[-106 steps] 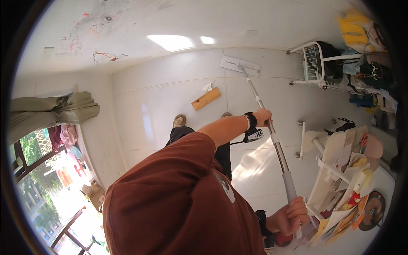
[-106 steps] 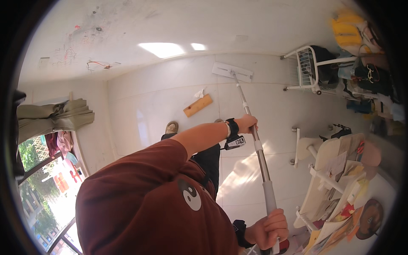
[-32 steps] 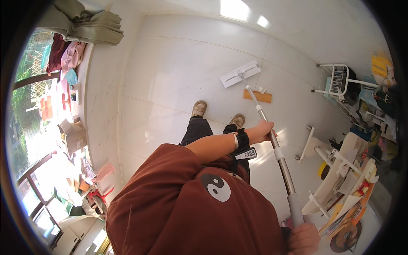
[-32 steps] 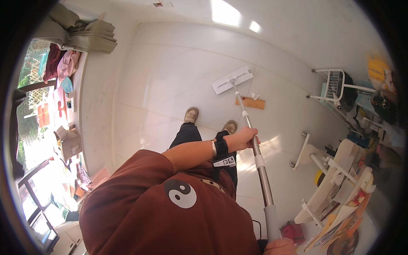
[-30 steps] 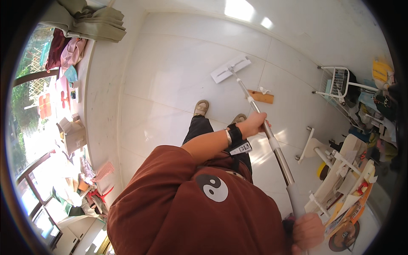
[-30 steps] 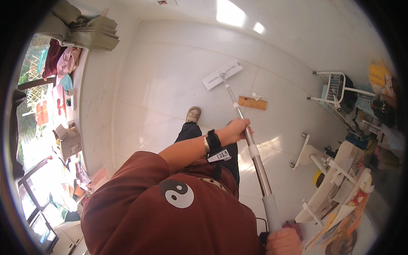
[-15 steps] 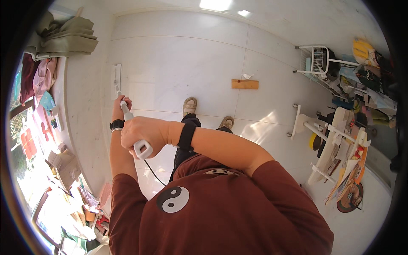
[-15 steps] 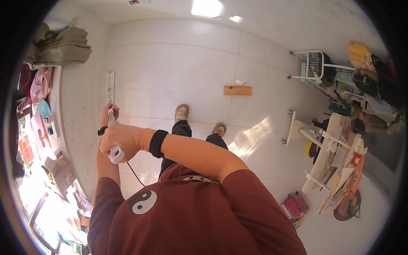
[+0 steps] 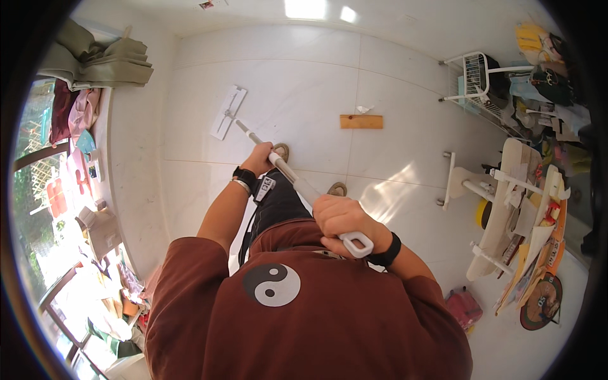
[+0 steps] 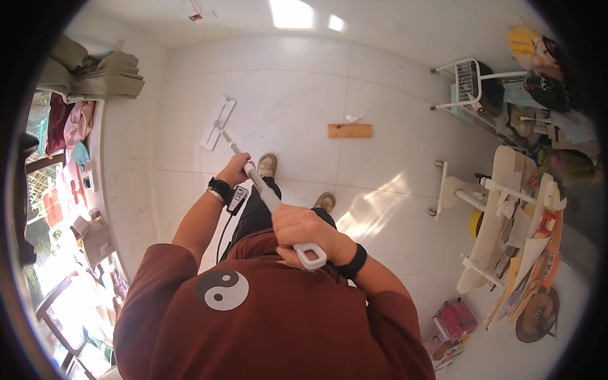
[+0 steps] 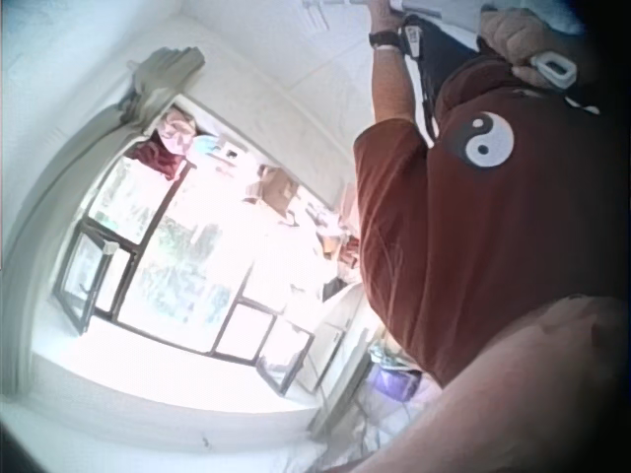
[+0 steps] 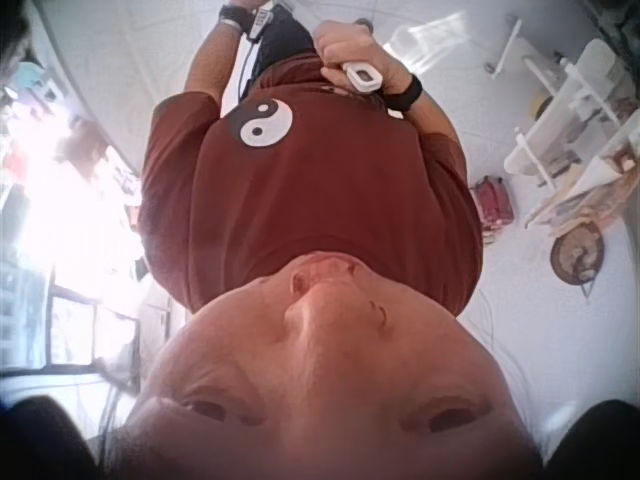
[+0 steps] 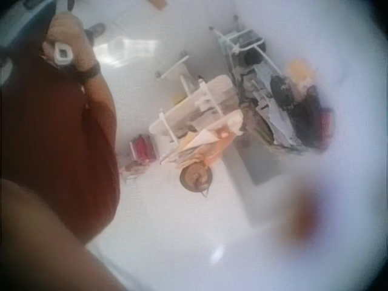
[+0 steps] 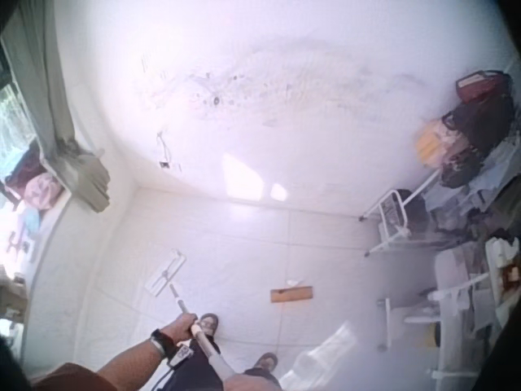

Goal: The person sweeps debris into a dustpan and then mops the tiled floor in a cluttered room. They move a small stool and adjust a curtain to reach areas near the window while continuing to mop.

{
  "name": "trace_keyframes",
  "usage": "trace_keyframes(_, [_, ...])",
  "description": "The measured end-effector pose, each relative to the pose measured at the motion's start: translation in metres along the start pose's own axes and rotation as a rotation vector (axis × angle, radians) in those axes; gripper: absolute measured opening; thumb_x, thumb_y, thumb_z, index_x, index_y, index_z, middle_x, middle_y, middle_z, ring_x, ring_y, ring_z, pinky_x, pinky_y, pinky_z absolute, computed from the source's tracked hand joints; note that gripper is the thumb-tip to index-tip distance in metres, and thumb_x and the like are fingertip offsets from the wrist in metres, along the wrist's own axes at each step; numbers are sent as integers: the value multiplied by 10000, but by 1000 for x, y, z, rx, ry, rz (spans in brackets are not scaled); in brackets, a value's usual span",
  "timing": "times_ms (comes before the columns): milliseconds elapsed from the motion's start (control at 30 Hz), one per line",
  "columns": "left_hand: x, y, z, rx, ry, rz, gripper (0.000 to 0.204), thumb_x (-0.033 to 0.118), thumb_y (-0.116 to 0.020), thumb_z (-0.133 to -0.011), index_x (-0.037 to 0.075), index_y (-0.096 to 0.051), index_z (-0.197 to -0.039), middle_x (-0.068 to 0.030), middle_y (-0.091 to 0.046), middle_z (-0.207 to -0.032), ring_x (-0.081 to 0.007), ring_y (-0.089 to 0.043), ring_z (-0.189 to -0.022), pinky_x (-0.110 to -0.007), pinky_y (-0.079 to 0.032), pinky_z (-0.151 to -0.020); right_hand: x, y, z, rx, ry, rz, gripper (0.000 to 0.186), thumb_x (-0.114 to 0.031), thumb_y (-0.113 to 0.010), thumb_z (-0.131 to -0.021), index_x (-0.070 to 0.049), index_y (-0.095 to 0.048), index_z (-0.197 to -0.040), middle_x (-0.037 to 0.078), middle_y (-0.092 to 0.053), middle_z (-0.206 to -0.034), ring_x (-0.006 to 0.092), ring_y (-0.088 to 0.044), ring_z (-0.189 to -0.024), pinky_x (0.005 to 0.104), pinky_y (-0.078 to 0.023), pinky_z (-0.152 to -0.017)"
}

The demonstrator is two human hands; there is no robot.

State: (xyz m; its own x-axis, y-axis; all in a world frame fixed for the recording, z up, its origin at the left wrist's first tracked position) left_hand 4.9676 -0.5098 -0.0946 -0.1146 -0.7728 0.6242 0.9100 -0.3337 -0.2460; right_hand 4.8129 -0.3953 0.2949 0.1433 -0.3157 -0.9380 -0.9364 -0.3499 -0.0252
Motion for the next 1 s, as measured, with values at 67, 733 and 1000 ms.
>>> trace_keyframes(67, [-55, -66, 14, 124, 328, 393, 90, 80, -496, -864, 58, -442, -931, -59, -465, -688, -195, -516, -611, -323, -471, -551, -32, 20, 56, 57, -15, 15, 224, 71, -606, -587, -51, -419, -581, 76, -443, -580, 280, -474, -586, 374, -413, -624])
trace_keyframes(733, [-35, -193, 18, -123, 423, 446, 117, 69, -526, -897, 37, -414, -892, -89, -512, -793, -207, -560, -690, -352, -538, -621, -94, 121, 94, 129, -45, 61, 205, 26, -629, -661, -51, -448, -602, 80, -507, -609, 289, -492, -607, 363, -432, -631])
trace_keyframes(1000, [31, -202, 4, -165, 486, 512, 106, 100, -481, -936, 27, -416, -895, -88, -499, -854, -237, -584, -758, -400, -588, -700, -87, 171, 15, 204, -113, -38, 224, 0, -598, -678, -54, -410, -569, 64, -502, -572, 236, -457, -557, 357, -419, -637])
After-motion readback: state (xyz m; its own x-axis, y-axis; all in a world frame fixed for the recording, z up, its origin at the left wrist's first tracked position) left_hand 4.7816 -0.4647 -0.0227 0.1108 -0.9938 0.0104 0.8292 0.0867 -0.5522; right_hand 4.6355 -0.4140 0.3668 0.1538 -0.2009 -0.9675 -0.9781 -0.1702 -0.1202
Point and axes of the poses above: each hand's wrist, its own z-axis away from the middle knuckle, its own y-axis out of the back of the hand, x = y × z, the point moved 10 cm from there along -z, towards the middle knuckle
